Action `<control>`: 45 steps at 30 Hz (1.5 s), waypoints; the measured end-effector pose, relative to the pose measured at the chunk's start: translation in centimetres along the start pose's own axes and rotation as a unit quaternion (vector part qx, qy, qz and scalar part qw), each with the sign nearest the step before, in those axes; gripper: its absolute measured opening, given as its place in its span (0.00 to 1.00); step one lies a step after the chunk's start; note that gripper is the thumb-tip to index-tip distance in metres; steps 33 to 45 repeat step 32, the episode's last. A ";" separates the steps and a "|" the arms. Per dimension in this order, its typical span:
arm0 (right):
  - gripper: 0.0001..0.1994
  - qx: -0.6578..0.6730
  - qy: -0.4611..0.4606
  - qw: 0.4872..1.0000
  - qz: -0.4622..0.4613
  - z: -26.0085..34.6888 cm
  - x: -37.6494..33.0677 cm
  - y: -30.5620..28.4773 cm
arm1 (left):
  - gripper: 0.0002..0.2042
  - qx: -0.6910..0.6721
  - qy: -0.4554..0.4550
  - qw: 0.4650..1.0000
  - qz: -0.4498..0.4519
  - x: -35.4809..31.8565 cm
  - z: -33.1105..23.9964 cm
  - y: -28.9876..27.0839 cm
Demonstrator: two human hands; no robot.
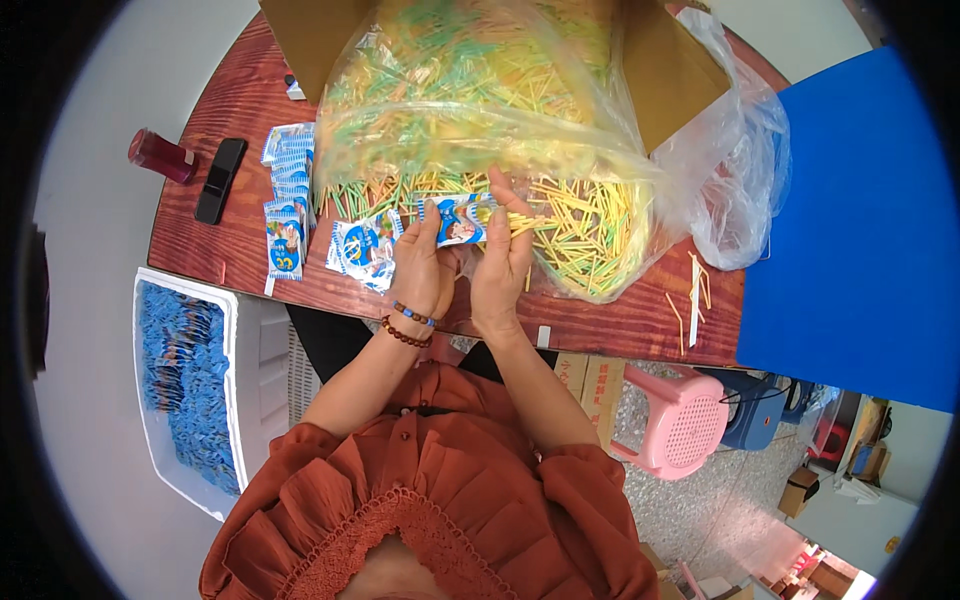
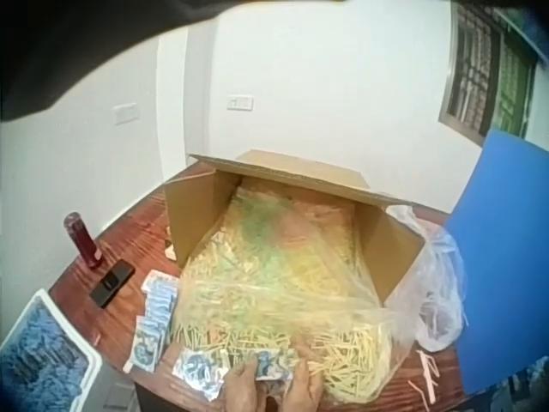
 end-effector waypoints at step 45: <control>0.26 -0.090 0.013 0.961 0.262 -0.1 4.5 3.6 | 0.18 -0.076 0.018 0.974 0.215 1.3 -3.7 2.0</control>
Point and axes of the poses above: each hand's wrist, its own x-axis towards the middle knuckle, its own y-axis out of the palm, z = x × y, the point moved 9 cm from there along x, towards the middle knuckle, and after that the axes turned 5 degrees about z, right-handed, at the moved point
